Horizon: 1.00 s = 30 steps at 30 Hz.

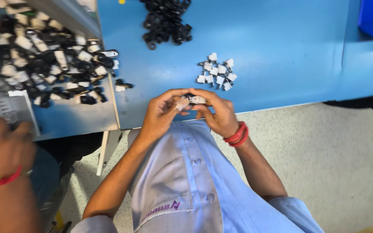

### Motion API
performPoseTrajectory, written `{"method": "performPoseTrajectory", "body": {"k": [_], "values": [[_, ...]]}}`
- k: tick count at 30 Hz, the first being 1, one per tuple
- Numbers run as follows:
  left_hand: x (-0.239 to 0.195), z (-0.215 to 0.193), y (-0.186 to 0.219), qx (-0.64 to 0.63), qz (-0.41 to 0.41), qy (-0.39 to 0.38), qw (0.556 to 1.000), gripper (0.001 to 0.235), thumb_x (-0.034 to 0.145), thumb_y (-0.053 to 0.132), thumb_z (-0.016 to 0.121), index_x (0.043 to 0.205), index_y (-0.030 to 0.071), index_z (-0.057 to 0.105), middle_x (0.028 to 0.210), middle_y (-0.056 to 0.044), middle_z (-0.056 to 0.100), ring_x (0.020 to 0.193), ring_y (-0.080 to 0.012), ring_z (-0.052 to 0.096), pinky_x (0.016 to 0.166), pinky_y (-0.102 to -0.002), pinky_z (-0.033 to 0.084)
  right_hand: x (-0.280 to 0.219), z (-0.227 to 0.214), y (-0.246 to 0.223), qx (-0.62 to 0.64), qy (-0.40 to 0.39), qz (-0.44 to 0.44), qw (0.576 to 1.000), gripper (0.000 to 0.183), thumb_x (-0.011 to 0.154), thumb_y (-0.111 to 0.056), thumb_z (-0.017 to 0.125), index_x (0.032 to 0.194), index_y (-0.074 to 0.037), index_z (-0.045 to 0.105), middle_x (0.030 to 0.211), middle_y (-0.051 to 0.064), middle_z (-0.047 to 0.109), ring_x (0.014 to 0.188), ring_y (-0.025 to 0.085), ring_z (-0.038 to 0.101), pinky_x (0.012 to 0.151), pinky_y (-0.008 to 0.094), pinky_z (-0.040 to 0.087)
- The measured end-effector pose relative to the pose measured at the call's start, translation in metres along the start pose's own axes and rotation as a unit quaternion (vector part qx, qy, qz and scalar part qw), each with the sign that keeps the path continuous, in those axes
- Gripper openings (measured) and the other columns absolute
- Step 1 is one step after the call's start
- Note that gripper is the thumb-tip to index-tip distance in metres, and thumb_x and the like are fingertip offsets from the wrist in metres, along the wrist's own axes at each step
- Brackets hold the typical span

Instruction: The person repeatedly picks up small white and black plastic components from a blue workbench and joins them together by hand. The assembled units are placed into a growing pile on the table. The person works continuously, handling one pair at a time.

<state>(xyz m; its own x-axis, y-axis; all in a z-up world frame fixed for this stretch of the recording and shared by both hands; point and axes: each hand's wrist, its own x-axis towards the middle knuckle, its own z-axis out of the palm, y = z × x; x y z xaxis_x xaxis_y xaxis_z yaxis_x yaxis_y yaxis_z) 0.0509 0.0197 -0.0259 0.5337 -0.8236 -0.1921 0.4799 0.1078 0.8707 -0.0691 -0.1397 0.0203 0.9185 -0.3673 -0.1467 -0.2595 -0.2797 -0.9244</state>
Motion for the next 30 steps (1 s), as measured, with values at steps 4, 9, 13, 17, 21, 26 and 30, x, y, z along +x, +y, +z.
{"method": "performPoseTrajectory", "body": {"k": [4, 9, 13, 17, 21, 26, 30], "values": [[-0.002, -0.027, -0.008, 0.420, 0.192, 0.119, 0.879, 0.033, 0.099, 0.003, 0.067, 0.132, 0.004, 0.066, 0.125, -0.016, 0.070, 0.118, -0.0288, 0.068, 0.103, -0.040, 0.054, 0.004, -0.011, 0.035, -0.103, -0.002, -0.068, 0.992, 0.058, 0.099, -0.022, 0.067, 0.149, 0.001, 0.046, 0.137, 0.018, 0.065, 0.108, 0.027, 0.073, 0.092, 0.037, 0.056], [0.013, -0.137, 0.013, 0.568, 0.229, 0.393, 0.685, 0.043, 0.112, 0.001, 0.059, 0.154, 0.002, 0.053, 0.161, -0.018, 0.053, 0.152, -0.0318, 0.050, 0.128, -0.048, 0.036, 0.046, -0.061, 0.096, -0.303, 0.143, -0.098, 0.937, 0.043, 0.101, -0.024, 0.074, 0.137, -0.005, 0.062, 0.115, 0.019, 0.066, 0.094, 0.033, 0.065, 0.084, 0.043, 0.053], [0.019, -0.168, 0.000, 0.704, 0.147, 0.384, 0.579, 0.056, 0.098, 0.000, 0.069, 0.152, -0.007, 0.055, 0.160, -0.032, 0.039, 0.146, -0.0473, 0.031, 0.118, -0.059, 0.014, 0.077, -0.095, 0.135, -0.318, 0.149, -0.055, 0.935, 0.031, 0.096, -0.021, 0.079, 0.125, -0.013, 0.072, 0.099, 0.017, 0.061, 0.083, 0.031, 0.064, 0.073, 0.042, 0.053], [0.061, -0.112, -0.034, 0.547, 0.115, 0.408, 0.722, 0.025, 0.100, 0.020, 0.068, 0.121, 0.007, 0.071, 0.125, -0.009, 0.068, 0.123, -0.0258, 0.063, 0.106, -0.043, 0.045, 0.088, -0.109, 0.164, -0.251, 0.081, -0.001, 0.965, 0.022, 0.094, -0.016, 0.079, 0.117, -0.015, 0.076, 0.097, 0.012, 0.063, 0.082, 0.023, 0.067, 0.072, 0.037, 0.055], [0.129, -0.017, -0.075, 0.455, 0.157, 0.337, 0.809, 0.042, 0.086, 0.004, 0.079, 0.126, 0.006, 0.068, 0.114, -0.011, 0.070, 0.091, -0.0224, 0.068, 0.082, -0.037, 0.054, 0.088, -0.108, 0.178, -0.183, 0.081, -0.036, 0.979, 0.038, 0.083, -0.006, 0.084, 0.119, -0.010, 0.073, 0.095, 0.010, 0.064, 0.081, 0.020, 0.065, 0.073, 0.033, 0.056], [0.163, -0.004, -0.090, 0.393, 0.178, 0.433, 0.792, 0.017, 0.090, 0.001, 0.078, 0.104, 0.002, 0.069, 0.113, -0.012, 0.068, 0.085, -0.0189, 0.071, 0.074, -0.032, 0.058, 0.066, -0.108, 0.188, -0.109, 0.108, -0.017, 0.988, 0.029, 0.081, -0.003, 0.087, 0.108, -0.007, 0.076, 0.101, 0.009, 0.064, 0.082, 0.017, 0.066, 0.073, 0.029, 0.058], [0.120, -0.007, -0.114, 0.233, 0.207, 0.371, 0.875, 0.019, 0.096, -0.003, 0.077, 0.104, 0.000, 0.059, 0.121, -0.015, 0.070, 0.099, -0.0178, 0.069, 0.085, -0.029, 0.059, 0.050, -0.101, 0.186, -0.104, 0.143, -0.005, 0.984, 0.026, 0.084, -0.001, 0.084, 0.108, -0.006, 0.076, 0.107, 0.010, 0.069, 0.086, 0.015, 0.070, 0.071, 0.028, 0.058]]}}
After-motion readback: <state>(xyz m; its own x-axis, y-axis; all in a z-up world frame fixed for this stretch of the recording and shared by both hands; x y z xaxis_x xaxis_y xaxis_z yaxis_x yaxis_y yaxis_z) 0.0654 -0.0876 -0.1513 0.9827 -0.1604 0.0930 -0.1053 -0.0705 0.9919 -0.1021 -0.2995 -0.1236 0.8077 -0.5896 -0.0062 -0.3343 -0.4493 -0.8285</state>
